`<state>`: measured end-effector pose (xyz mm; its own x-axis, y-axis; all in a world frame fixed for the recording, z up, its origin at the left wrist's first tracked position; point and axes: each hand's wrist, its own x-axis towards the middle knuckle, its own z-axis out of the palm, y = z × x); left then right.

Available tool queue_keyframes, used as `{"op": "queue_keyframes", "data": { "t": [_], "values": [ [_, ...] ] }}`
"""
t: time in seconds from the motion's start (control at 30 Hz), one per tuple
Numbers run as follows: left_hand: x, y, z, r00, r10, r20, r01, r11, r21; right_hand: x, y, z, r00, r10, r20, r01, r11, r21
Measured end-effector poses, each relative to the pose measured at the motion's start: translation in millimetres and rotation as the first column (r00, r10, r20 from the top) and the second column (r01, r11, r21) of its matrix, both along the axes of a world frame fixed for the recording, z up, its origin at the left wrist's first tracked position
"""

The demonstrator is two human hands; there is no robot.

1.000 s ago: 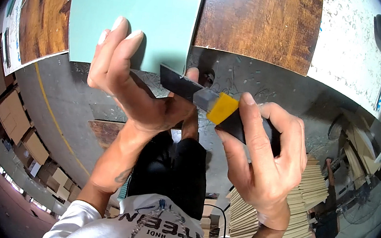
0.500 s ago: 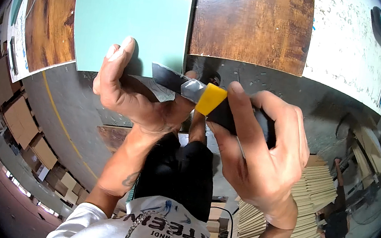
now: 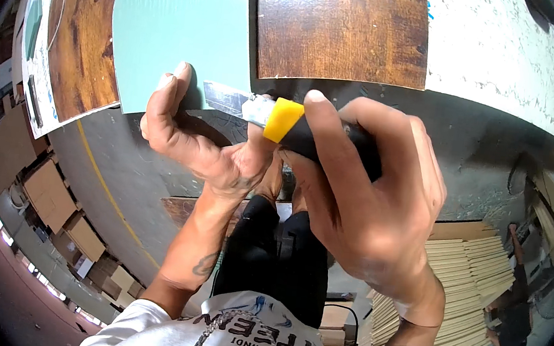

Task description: Using a utility knife to trim the edges of green foam pads on a work table.

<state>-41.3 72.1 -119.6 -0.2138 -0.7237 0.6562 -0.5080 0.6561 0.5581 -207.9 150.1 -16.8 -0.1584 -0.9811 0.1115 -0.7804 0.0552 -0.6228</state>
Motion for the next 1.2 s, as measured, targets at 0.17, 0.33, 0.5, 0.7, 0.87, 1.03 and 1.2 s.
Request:
{"op": "queue_keyframes", "data": {
  "t": [0.17,0.33,0.5,0.7,0.87,1.03,1.2],
  "values": [
    [5,6,51,0.884,-0.036,0.465,-0.069,0.976,0.206,-11,3,-8,0.998,0.030,0.060,-0.028,0.999,-0.038],
    [35,-15,93,0.882,-0.202,0.425,0.019,0.917,0.398,-19,11,-1,0.934,-0.054,0.353,-0.040,0.967,0.252],
    [33,-80,107,0.940,0.019,0.342,-0.111,0.962,0.251,-15,17,-7,0.847,-0.158,0.507,0.020,0.964,0.266],
    [-12,-135,90,0.876,0.022,0.482,-0.101,0.985,0.138,-11,17,-13,0.995,0.058,-0.079,-0.058,0.998,0.003],
    [-32,-142,79,0.746,0.174,0.643,-0.260,0.965,0.040,-16,17,-16,0.975,0.020,-0.223,-0.040,0.995,-0.086],
    [-31,-138,73,0.772,0.154,0.616,-0.269,0.958,0.098,-18,11,-21,0.976,0.020,-0.218,-0.044,0.994,-0.104],
    [-20,-149,67,0.812,0.149,0.565,-0.184,0.983,0.005,-16,8,-23,0.980,0.021,-0.197,-0.052,0.987,-0.153]
  ]
}}
